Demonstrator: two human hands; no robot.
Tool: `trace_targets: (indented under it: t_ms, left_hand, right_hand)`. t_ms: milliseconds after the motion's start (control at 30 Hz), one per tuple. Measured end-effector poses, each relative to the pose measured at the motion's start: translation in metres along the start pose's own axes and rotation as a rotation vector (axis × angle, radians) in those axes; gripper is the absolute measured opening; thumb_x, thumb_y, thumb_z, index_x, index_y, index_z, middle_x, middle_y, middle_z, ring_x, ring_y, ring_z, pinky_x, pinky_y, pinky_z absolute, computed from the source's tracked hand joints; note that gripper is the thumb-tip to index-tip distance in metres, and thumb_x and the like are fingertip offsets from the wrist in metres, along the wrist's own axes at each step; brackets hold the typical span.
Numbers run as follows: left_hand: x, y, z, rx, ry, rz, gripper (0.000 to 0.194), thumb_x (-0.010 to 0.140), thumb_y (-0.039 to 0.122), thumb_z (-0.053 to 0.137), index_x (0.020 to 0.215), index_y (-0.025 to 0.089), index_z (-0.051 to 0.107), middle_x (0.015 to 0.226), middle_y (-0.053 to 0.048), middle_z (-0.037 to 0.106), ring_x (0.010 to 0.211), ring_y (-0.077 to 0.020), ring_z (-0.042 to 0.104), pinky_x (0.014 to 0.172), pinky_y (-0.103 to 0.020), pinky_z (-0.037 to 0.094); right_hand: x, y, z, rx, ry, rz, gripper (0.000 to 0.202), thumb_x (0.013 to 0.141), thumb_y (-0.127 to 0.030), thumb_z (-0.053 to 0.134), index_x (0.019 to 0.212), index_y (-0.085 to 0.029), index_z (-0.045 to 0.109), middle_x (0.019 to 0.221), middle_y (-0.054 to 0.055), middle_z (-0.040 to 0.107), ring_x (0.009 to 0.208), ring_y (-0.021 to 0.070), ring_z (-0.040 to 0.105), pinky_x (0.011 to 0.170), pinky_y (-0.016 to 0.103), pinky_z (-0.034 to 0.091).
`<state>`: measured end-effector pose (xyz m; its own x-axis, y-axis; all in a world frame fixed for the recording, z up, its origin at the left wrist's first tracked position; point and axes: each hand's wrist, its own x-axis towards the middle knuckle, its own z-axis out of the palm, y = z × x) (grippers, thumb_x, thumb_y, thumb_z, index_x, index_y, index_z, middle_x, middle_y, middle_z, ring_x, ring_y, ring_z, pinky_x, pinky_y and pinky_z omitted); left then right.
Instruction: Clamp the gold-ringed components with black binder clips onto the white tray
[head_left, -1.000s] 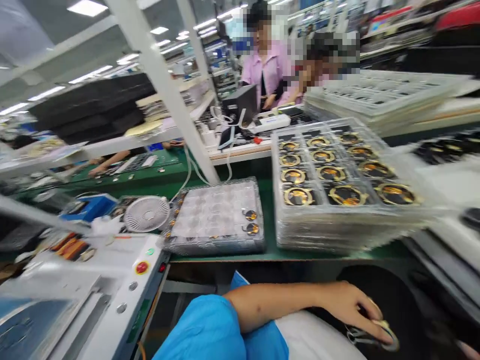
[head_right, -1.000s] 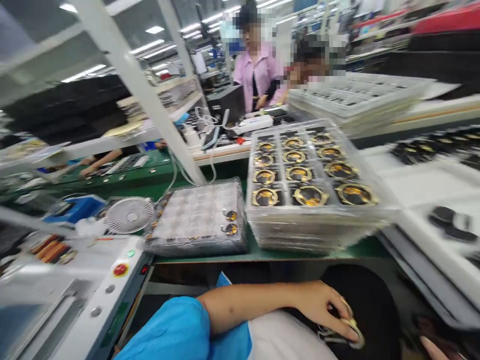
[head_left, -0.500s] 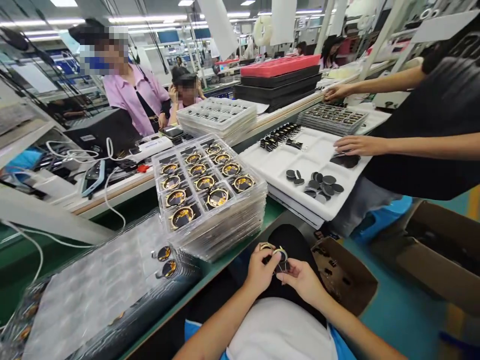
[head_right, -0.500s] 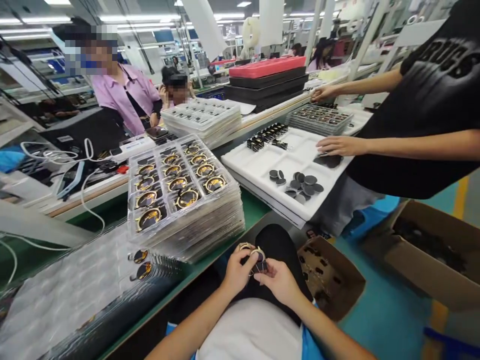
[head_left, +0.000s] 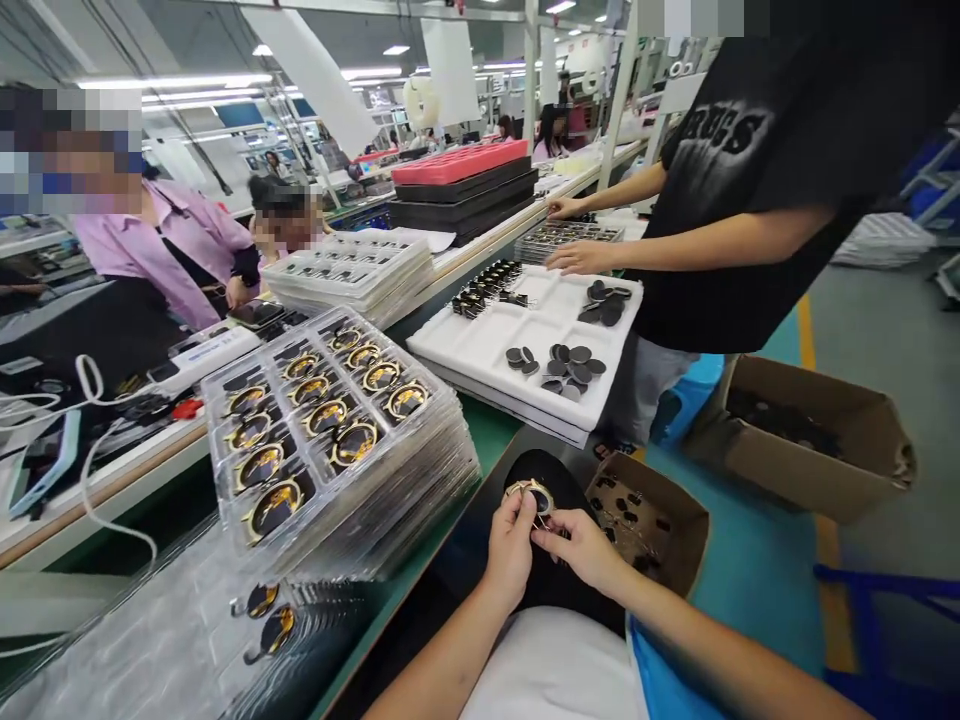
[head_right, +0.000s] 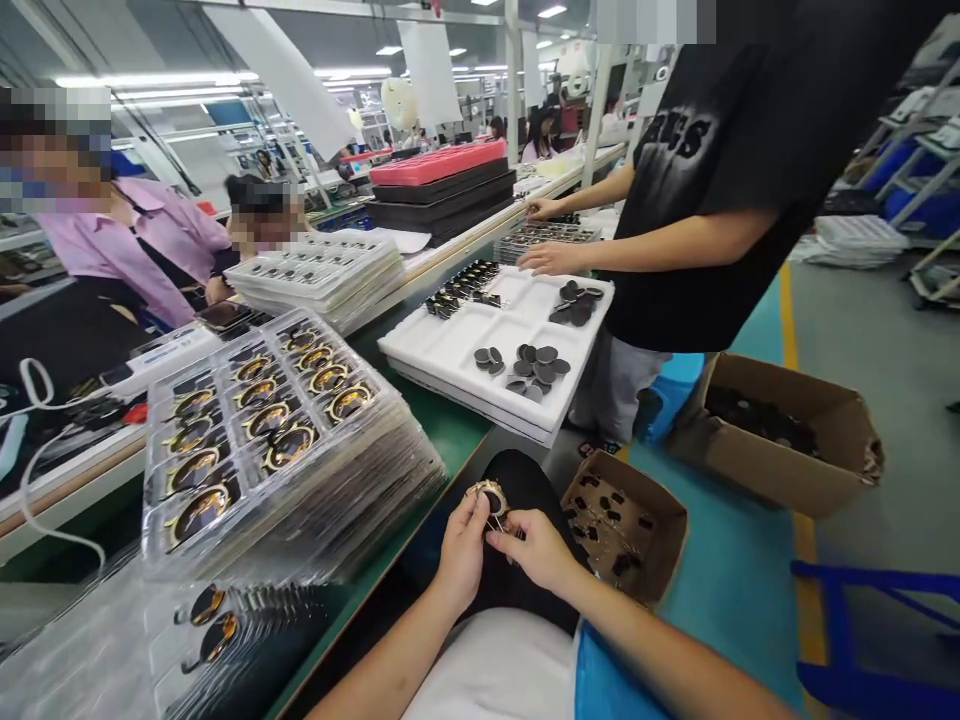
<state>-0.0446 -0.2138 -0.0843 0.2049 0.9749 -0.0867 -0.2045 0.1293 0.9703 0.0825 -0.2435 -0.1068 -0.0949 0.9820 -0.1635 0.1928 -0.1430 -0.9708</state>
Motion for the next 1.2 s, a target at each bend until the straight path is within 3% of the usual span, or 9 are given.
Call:
trace_targets:
  t_ms: [200,300,367,467,533,667,867,1000,1200]
  left_hand:
    - [0.03,0.014,0.009,-0.055,0.108,-0.005,0.05,0.087,0.066,0.065,0.095,0.017,0.074,0.096,-0.006,0.071,0.093,-0.0196,0.063,0.087,-0.03,0.05]
    - [0.045,0.033,0.012,0.04,0.046,0.051,0.045,0.089,0.062,0.064,0.088,0.018,0.074,0.087,-0.004,0.068,0.086,-0.0182,0.062,0.081,-0.028,0.05]
    - [0.058,0.049,0.021,0.121,-0.001,0.112,0.043,0.09,0.059,0.064,0.084,0.018,0.073,0.083,-0.004,0.067,0.082,-0.0177,0.06,0.076,-0.027,0.051]
    - [0.084,0.075,0.042,0.23,-0.032,0.198,0.044,0.09,0.06,0.062,0.084,0.017,0.073,0.084,-0.004,0.068,0.079,-0.0181,0.061,0.072,-0.027,0.051]
    - [0.106,0.092,0.057,0.269,-0.035,0.231,0.045,0.091,0.06,0.06,0.083,0.017,0.072,0.081,-0.004,0.068,0.076,-0.0176,0.061,0.069,-0.027,0.05]
    - [0.156,0.116,0.073,0.327,-0.006,0.258,0.047,0.091,0.061,0.057,0.079,0.017,0.068,0.073,-0.002,0.064,0.072,-0.016,0.058,0.063,-0.025,0.046]
    - [0.213,0.121,0.064,0.569,0.036,0.288,0.042,0.094,0.053,0.053,0.074,0.018,0.065,0.068,-0.001,0.062,0.07,-0.0162,0.058,0.066,-0.025,0.044]
    - [0.226,0.119,0.06,0.697,0.15,0.279,0.026,0.089,0.043,0.066,0.1,0.019,0.065,0.09,-0.005,0.069,0.089,-0.0213,0.063,0.08,-0.03,0.047]
    - [0.228,0.117,0.06,0.889,0.18,0.243,0.047,0.074,0.008,0.07,0.119,0.017,0.056,0.119,-0.015,0.067,0.111,-0.0274,0.063,0.094,-0.036,0.047]
  right_hand:
    - [-0.019,0.023,-0.087,-0.378,0.16,0.095,0.044,0.079,-0.062,0.068,0.062,-0.022,0.064,0.062,0.003,0.068,0.062,0.0221,0.063,0.061,0.032,0.044]
    - [-0.024,0.03,-0.133,-0.639,0.272,0.188,0.04,0.062,-0.054,0.083,0.082,-0.021,0.071,0.089,0.011,0.076,0.081,0.0327,0.071,0.069,0.039,0.052]
    - [-0.018,0.015,-0.148,-0.66,0.355,0.07,0.046,0.065,-0.049,0.083,0.1,-0.021,0.07,0.114,0.015,0.072,0.091,0.0343,0.072,0.074,0.042,0.057]
    - [0.01,-0.04,-0.146,-0.575,0.438,-0.4,0.027,0.087,-0.044,0.07,0.103,-0.023,0.064,0.142,0.016,0.057,0.109,0.0311,0.068,0.085,0.043,0.059]
    - [0.042,-0.085,-0.141,-0.625,0.398,-0.698,0.023,0.088,-0.037,0.071,0.103,-0.023,0.061,0.153,0.015,0.048,0.13,0.0342,0.056,0.104,0.05,0.051]
    - [0.122,-0.143,-0.145,-0.652,0.275,-0.965,0.009,0.087,-0.017,0.058,0.093,-0.023,0.059,0.126,0.014,0.066,0.12,0.0306,0.062,0.101,0.05,0.052]
    - [0.193,-0.14,-0.159,-0.47,0.194,-0.881,0.013,0.074,-0.017,0.063,0.08,-0.024,0.054,0.113,0.011,0.07,0.098,0.0259,0.067,0.083,0.041,0.056]
    - [0.209,-0.12,-0.159,-0.29,0.396,-0.644,0.023,0.069,-0.023,0.074,0.074,-0.024,0.052,0.107,0.008,0.075,0.092,0.0251,0.067,0.078,0.039,0.056]
    - [0.217,-0.109,-0.164,-0.149,0.546,-0.537,0.028,0.069,-0.037,0.079,0.077,-0.025,0.055,0.111,0.008,0.077,0.102,0.027,0.067,0.084,0.042,0.053]
